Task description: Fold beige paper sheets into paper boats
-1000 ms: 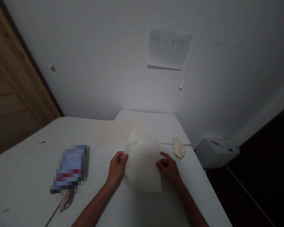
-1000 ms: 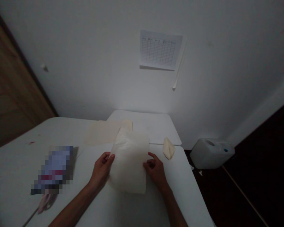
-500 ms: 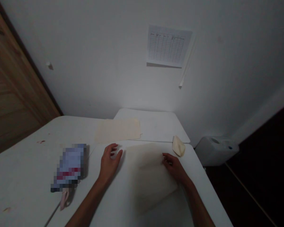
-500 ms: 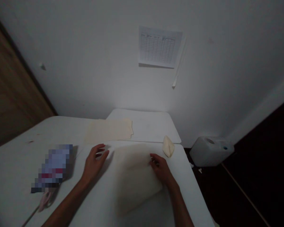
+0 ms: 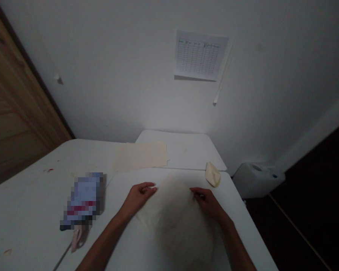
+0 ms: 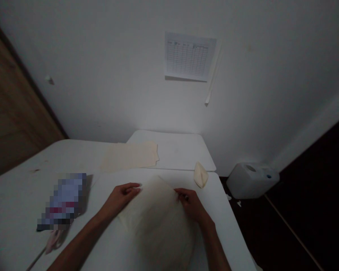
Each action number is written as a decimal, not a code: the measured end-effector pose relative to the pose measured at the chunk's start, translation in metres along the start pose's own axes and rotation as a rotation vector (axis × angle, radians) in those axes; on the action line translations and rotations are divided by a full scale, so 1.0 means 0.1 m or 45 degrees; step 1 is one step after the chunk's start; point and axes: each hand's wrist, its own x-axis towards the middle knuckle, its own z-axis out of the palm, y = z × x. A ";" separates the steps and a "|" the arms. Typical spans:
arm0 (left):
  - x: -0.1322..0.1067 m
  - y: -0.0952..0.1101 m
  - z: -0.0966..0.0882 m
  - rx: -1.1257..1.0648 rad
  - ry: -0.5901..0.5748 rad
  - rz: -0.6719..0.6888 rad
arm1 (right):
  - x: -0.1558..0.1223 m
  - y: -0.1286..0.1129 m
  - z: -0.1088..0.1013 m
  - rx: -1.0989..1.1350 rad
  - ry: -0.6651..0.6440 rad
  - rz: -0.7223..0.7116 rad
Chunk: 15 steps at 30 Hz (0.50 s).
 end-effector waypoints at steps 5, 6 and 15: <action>0.02 -0.07 0.02 -0.022 -0.050 0.077 | 0.00 0.00 0.00 0.011 0.036 0.047; 0.03 -0.08 0.01 -0.020 -0.038 0.106 | 0.01 0.01 -0.01 0.000 0.060 0.069; 0.08 -0.12 -0.09 -0.023 0.403 0.115 | 0.08 0.14 -0.06 0.224 0.482 0.328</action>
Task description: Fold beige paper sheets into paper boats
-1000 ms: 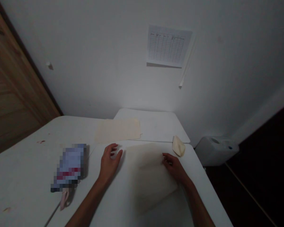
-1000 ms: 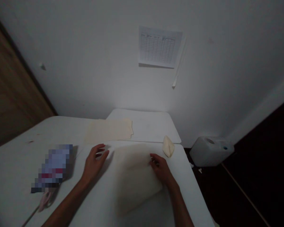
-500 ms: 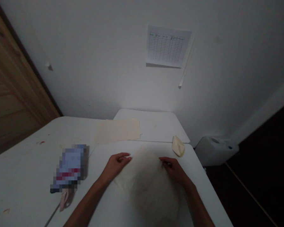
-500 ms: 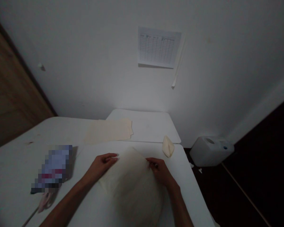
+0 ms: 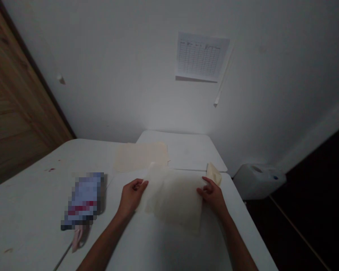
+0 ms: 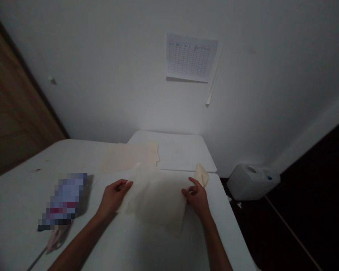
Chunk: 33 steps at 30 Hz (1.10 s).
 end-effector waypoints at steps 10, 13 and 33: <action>-0.12 0.00 0.05 0.324 -0.040 0.212 | -0.01 0.01 0.07 -0.032 0.135 -0.041; -0.15 0.02 0.05 0.391 -0.035 0.234 | -0.01 0.01 0.07 -0.099 0.213 -0.079; -0.29 0.07 0.34 -0.232 -0.243 -0.047 | -0.16 -0.13 0.48 0.144 0.080 -0.367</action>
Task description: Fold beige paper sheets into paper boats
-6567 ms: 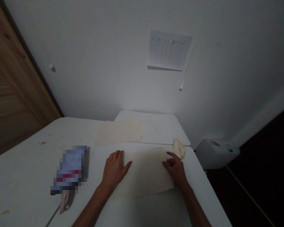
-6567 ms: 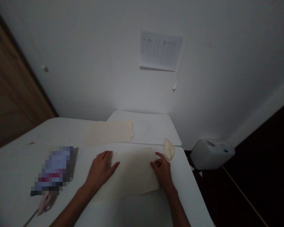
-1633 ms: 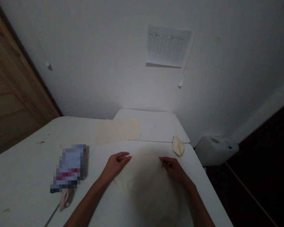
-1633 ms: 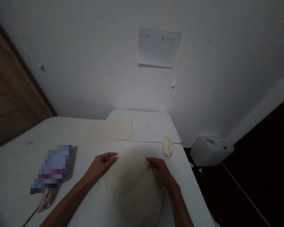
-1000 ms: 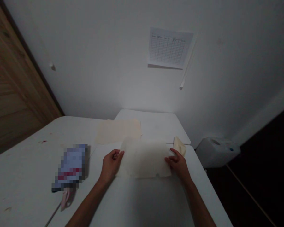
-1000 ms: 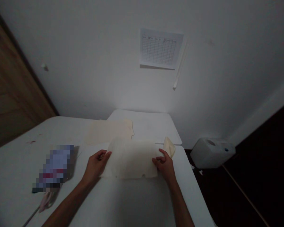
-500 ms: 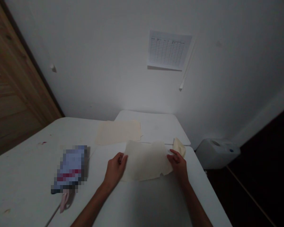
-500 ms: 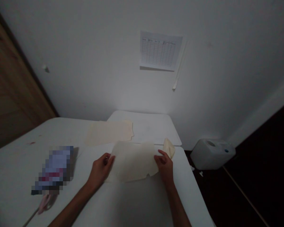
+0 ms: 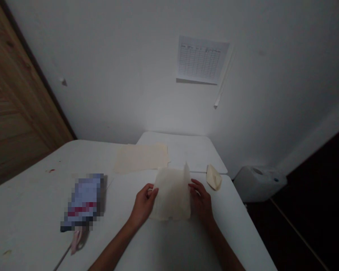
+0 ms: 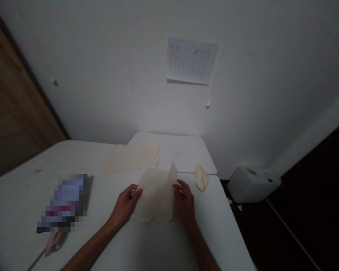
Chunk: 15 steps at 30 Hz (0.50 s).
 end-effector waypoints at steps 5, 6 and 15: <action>-0.03 0.05 0.04 -0.070 -0.029 -0.057 | 0.01 0.05 -0.02 0.057 0.065 0.199; -0.04 0.05 0.05 -0.087 -0.048 -0.066 | 0.02 0.06 -0.02 0.092 0.044 0.222; -0.10 -0.01 0.14 -0.174 -0.202 -0.078 | -0.02 -0.03 0.01 0.424 -0.277 0.450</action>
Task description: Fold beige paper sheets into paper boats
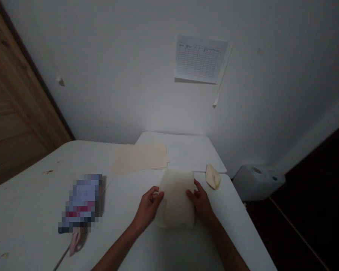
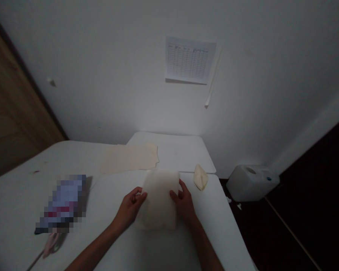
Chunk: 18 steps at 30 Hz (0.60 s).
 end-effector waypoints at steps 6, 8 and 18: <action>0.00 -0.02 0.03 -0.009 0.020 0.004 | -0.04 -0.04 -0.04 0.001 0.004 0.077; 0.00 0.00 0.04 0.013 0.089 -0.024 | -0.04 -0.04 -0.04 -0.031 0.025 0.109; -0.01 0.05 0.08 0.000 0.268 -0.045 | -0.13 -0.13 0.08 -0.137 -0.049 0.138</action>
